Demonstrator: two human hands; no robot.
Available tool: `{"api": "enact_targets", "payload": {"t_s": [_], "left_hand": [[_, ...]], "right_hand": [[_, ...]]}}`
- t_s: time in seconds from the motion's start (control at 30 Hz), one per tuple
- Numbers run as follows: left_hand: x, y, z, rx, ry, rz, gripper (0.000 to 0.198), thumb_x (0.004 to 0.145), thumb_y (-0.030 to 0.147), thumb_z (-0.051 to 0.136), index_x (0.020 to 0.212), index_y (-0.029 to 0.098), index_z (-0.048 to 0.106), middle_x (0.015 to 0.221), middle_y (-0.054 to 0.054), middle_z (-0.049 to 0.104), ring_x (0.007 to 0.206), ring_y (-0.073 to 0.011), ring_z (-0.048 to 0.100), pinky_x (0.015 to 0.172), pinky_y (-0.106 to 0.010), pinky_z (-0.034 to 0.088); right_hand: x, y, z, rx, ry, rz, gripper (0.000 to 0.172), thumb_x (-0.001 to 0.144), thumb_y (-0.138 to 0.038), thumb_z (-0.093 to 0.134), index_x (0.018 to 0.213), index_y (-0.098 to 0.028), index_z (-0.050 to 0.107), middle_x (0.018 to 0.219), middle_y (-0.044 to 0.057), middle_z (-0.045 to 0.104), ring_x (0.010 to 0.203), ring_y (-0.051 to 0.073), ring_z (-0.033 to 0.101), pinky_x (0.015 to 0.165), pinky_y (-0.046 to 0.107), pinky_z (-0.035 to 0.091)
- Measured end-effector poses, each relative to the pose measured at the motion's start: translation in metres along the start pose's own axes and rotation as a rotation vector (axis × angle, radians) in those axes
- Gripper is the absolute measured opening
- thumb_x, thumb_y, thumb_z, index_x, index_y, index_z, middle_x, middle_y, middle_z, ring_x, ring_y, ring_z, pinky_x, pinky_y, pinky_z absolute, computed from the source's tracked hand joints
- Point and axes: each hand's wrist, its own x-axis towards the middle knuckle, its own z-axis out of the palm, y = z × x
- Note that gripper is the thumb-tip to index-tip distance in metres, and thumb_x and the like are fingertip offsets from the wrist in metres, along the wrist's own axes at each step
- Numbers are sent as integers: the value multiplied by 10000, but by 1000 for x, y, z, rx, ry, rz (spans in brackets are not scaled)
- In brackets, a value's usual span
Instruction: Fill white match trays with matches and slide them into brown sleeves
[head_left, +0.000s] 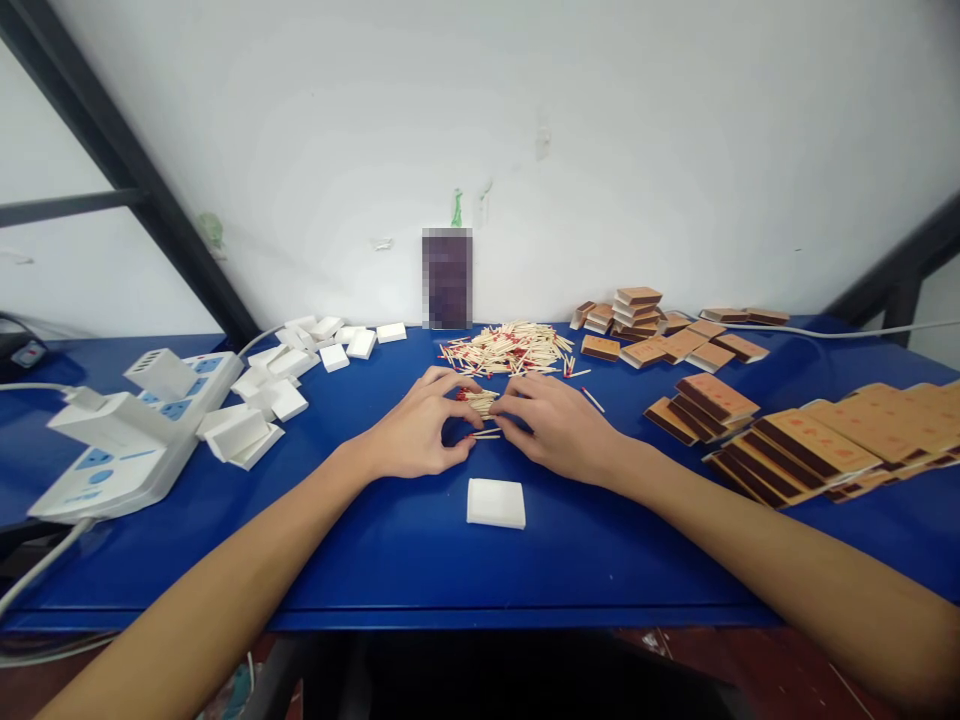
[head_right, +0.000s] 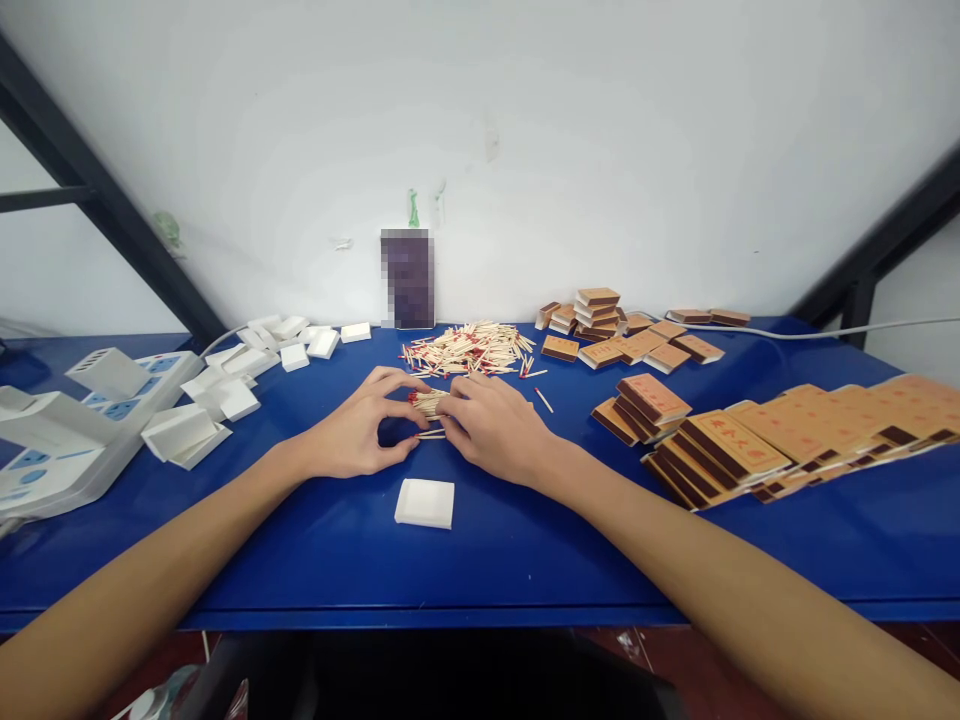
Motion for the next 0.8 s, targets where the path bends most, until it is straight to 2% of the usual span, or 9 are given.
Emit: {"api": "enact_targets", "payload": {"t_s": [0.2, 0.5, 0.67, 0.8], "left_hand": [[-1, -2, -2, 3, 15, -14, 157, 809, 297, 653, 940, 211, 664, 1231, -74, 563, 1183, -271, 460, 1053, -495, 395], [-2, -6, -7, 53, -17, 10, 204, 797, 329, 663, 969, 222, 674, 1229, -71, 565, 1183, -269, 474, 1046, -465, 395], [-3, -7, -8, 83, -27, 9, 232, 784, 345, 671, 976, 214, 673, 1229, -77, 573, 1165, -273, 486, 1020, -468, 407], [-3, -7, -8, 86, -28, 5, 247, 785, 362, 669, 982, 212, 674, 1225, -79, 577, 1152, -279, 493, 1008, -477, 412]], "right_hand": [[1, 1, 1, -17, -15, -1, 231, 949, -217, 487, 995, -171, 709, 887, 80, 602, 835, 204, 513, 760, 331, 381], [0, -2, -1, 9, -31, -12, 231, 941, -199, 489, 972, -165, 715, 902, 81, 608, 842, 200, 516, 754, 328, 377], [-2, -3, -2, 44, -27, -19, 205, 928, -190, 499, 884, -164, 698, 898, 75, 618, 836, 189, 521, 756, 318, 375], [-1, -4, -3, -20, -7, 24, 216, 926, -200, 496, 934, -172, 710, 888, 74, 619, 825, 195, 521, 748, 324, 365]]}}
